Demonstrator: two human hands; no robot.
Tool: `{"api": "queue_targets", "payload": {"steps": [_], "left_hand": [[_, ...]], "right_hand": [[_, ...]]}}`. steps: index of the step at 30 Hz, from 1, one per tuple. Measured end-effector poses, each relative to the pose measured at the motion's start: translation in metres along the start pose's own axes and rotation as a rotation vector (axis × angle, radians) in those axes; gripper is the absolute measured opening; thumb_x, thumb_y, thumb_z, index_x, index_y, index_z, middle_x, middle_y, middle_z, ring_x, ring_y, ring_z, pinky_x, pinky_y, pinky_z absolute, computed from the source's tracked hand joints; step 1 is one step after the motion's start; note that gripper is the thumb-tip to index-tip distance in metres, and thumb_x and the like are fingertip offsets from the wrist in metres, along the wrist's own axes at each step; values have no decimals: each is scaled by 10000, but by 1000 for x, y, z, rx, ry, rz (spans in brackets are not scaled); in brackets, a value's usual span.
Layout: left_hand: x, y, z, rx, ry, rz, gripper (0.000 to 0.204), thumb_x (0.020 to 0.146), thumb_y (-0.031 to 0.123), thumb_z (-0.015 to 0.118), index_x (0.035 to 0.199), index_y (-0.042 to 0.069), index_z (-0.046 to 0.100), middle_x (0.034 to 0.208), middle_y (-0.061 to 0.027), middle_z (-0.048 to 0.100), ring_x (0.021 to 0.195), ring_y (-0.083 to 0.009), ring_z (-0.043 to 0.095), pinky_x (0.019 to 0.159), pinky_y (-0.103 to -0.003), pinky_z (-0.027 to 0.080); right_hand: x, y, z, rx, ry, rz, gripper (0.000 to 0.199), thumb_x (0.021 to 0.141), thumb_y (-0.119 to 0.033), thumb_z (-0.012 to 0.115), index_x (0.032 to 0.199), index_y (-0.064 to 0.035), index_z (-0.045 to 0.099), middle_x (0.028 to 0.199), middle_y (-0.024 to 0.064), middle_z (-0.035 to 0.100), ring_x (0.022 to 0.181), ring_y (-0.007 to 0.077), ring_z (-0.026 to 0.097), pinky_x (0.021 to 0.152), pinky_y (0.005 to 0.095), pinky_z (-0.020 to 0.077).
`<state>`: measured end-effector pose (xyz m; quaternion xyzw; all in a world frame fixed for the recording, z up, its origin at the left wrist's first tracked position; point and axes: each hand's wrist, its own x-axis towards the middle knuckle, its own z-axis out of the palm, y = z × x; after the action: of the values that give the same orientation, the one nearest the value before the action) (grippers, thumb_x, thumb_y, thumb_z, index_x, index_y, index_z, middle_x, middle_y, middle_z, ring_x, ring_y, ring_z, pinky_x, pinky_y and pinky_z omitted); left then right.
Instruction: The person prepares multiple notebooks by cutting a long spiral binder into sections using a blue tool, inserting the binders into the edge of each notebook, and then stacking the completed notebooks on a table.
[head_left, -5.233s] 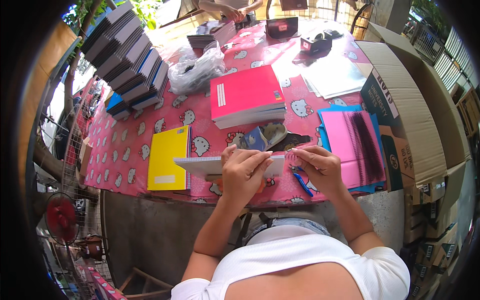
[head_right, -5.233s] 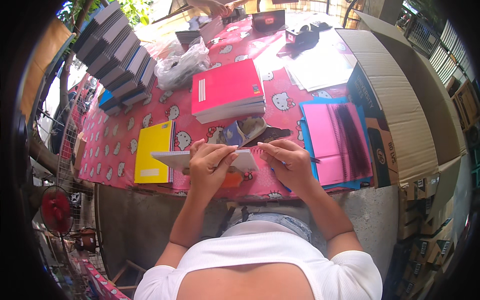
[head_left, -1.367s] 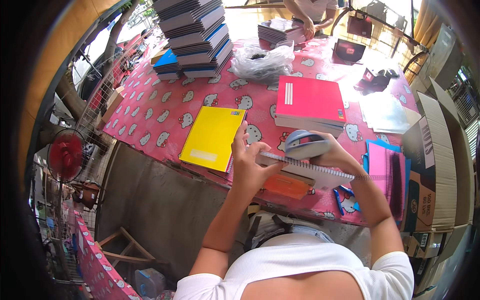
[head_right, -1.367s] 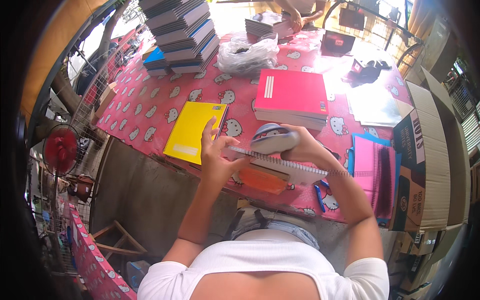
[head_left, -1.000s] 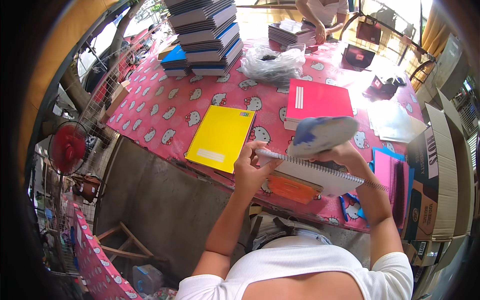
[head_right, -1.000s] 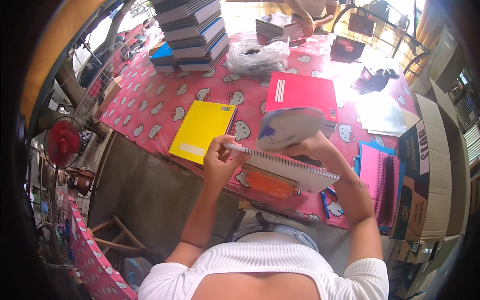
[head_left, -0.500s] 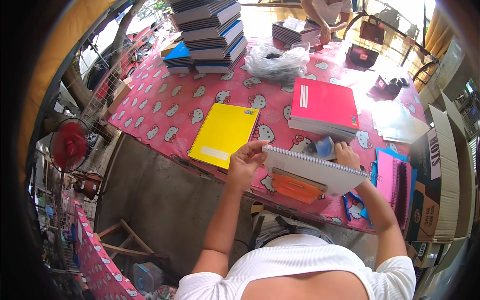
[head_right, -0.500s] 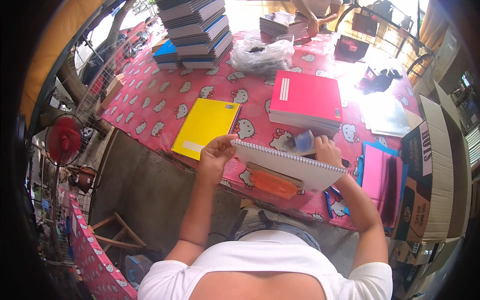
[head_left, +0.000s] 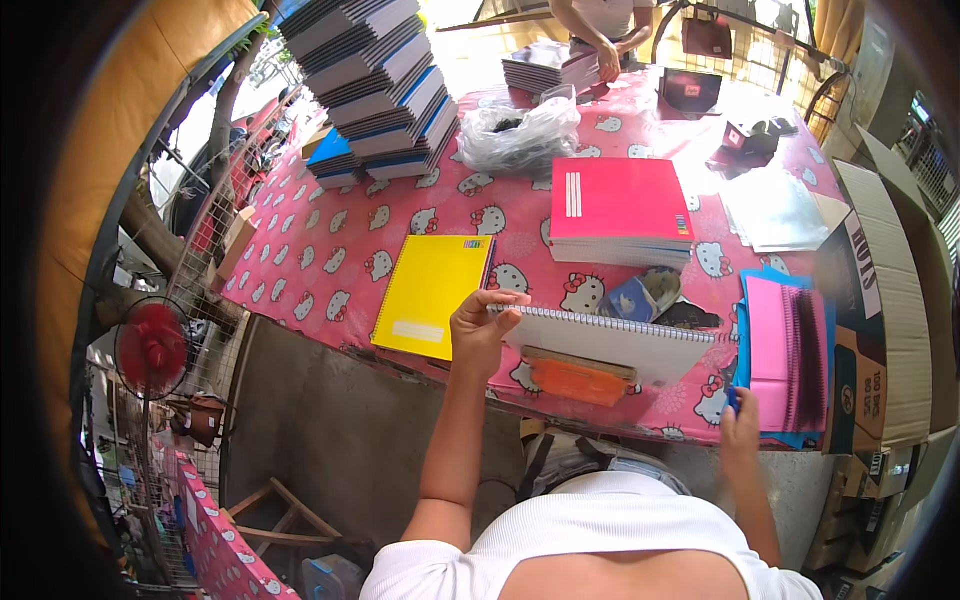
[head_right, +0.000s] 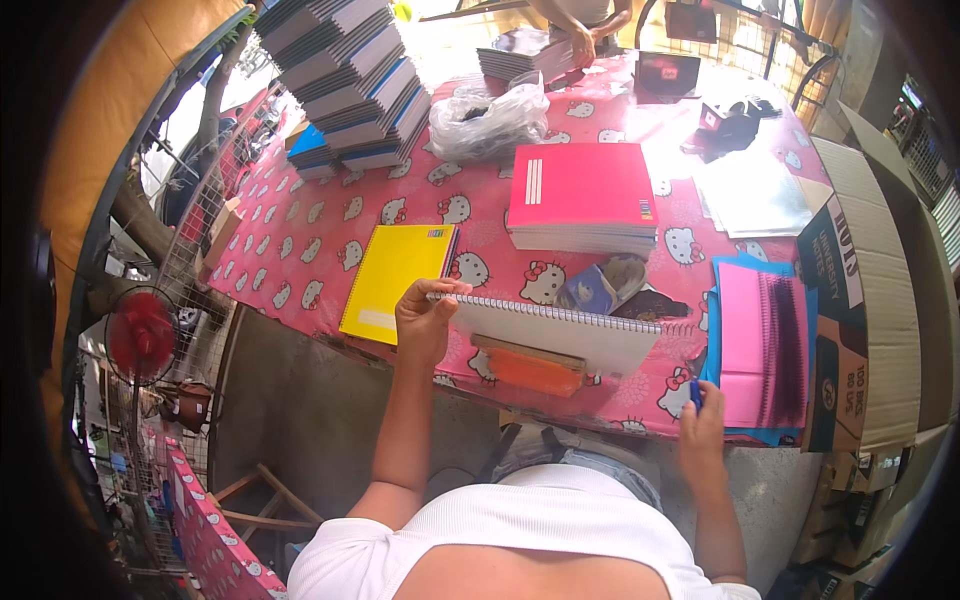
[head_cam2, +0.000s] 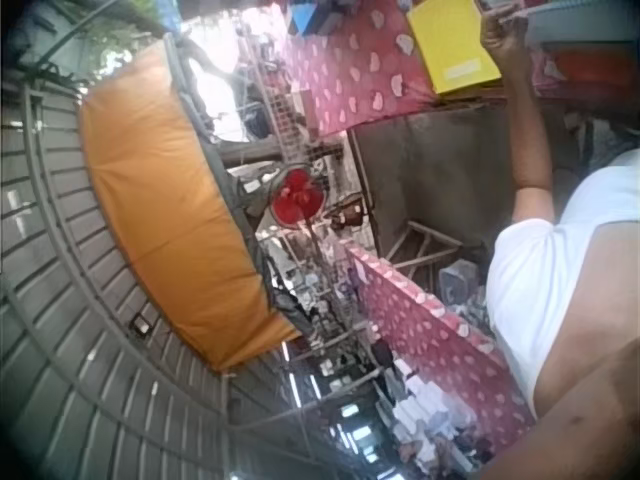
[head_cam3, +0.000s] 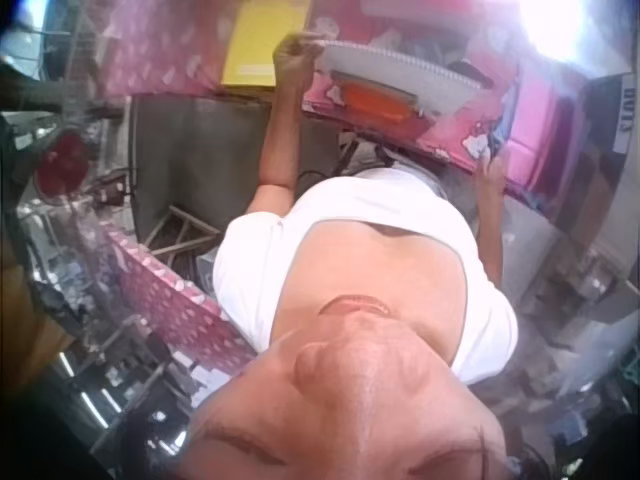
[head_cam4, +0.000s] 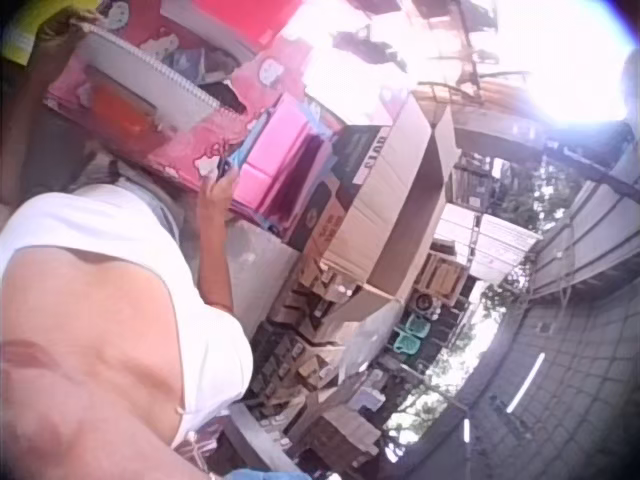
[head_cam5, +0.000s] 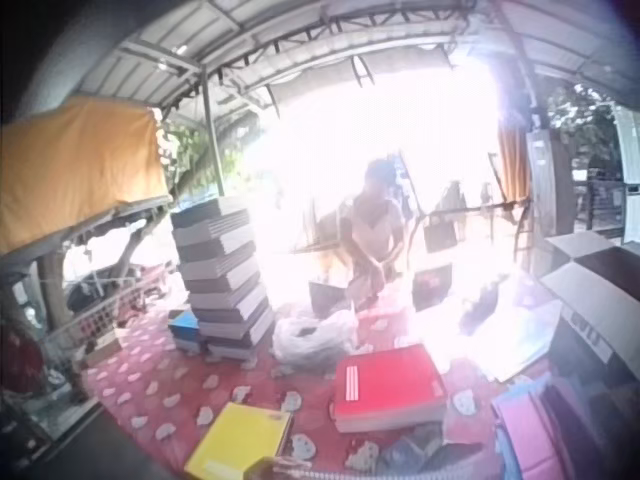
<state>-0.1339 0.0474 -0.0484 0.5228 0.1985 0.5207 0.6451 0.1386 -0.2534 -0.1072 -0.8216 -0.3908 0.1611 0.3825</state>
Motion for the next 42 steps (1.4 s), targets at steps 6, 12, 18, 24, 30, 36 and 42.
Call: {"api": "queue_targets", "payload": {"steps": [6, 12, 18, 24, 30, 36, 42], "left_hand": [[-7, 41, 105, 477, 8, 389, 211, 713, -13, 798, 836, 2, 628, 895, -142, 690, 851, -199, 675, 764, -292, 542], [-20, 38, 148, 706, 19, 709, 221, 673, -43, 815, 827, -20, 658, 865, -173, 688, 796, -201, 690, 685, -269, 553], [-25, 38, 148, 709, -18, 750, 255, 661, -62, 811, 867, -13, 669, 861, -163, 690, 805, -224, 694, 689, -304, 566], [-19, 36, 124, 685, -174, 937, 299, 643, -23, 833, 887, 2, 662, 866, -145, 695, 821, -262, 692, 737, -364, 572], [8, 83, 63, 349, 322, 649, 218, 790, 78, 764, 963, 33, 638, 961, -90, 680, 831, -124, 623, 739, -257, 512], [57, 195, -32, 473, 720, 1211, 126, 907, 115, 623, 815, 40, 580, 662, 4, 523, 583, -49, 473, 498, -207, 370], [152, 151, -46, 1101, -130, 898, 316, 865, 158, 696, 616, 57, 528, 488, -27, 448, 409, -129, 404, 409, -277, 301]], "right_hand": [[3, -144, -56, 89, 35, -623, 463, 829, -181, 681, 1224, -33, 491, 1074, 163, 535, 964, 312, 530, 834, 403, 439], [21, -188, -34, 65, 109, -735, 452, 798, -167, 703, 1187, -23, 526, 1079, 172, 525, 972, 360, 521, 835, 456, 426], [19, -185, -23, 428, -148, -483, 370, 871, -176, 659, 1167, 17, 549, 1043, 141, 586, 911, 269, 588, 778, 371, 482], [33, -165, -21, 1262, -874, 124, 327, 977, -201, 528, 1164, 66, 555, 967, 137, 666, 809, 163, 663, 690, 293, 548], [38, -81, 20, 122, 160, -356, 407, 790, -181, 722, 1132, -13, 579, 1125, 158, 562, 1115, 319, 547, 941, 401, 439], [41, -14, 38, -490, 86, -370, 362, 736, -196, 750, 1035, -37, 622, 1207, 186, 548, 1147, 356, 524, 1016, 429, 371], [143, -73, 47, -93, 215, -551, 275, 772, -147, 723, 1001, -23, 635, 1216, 190, 559, 1125, 359, 540, 936, 433, 437]]}}
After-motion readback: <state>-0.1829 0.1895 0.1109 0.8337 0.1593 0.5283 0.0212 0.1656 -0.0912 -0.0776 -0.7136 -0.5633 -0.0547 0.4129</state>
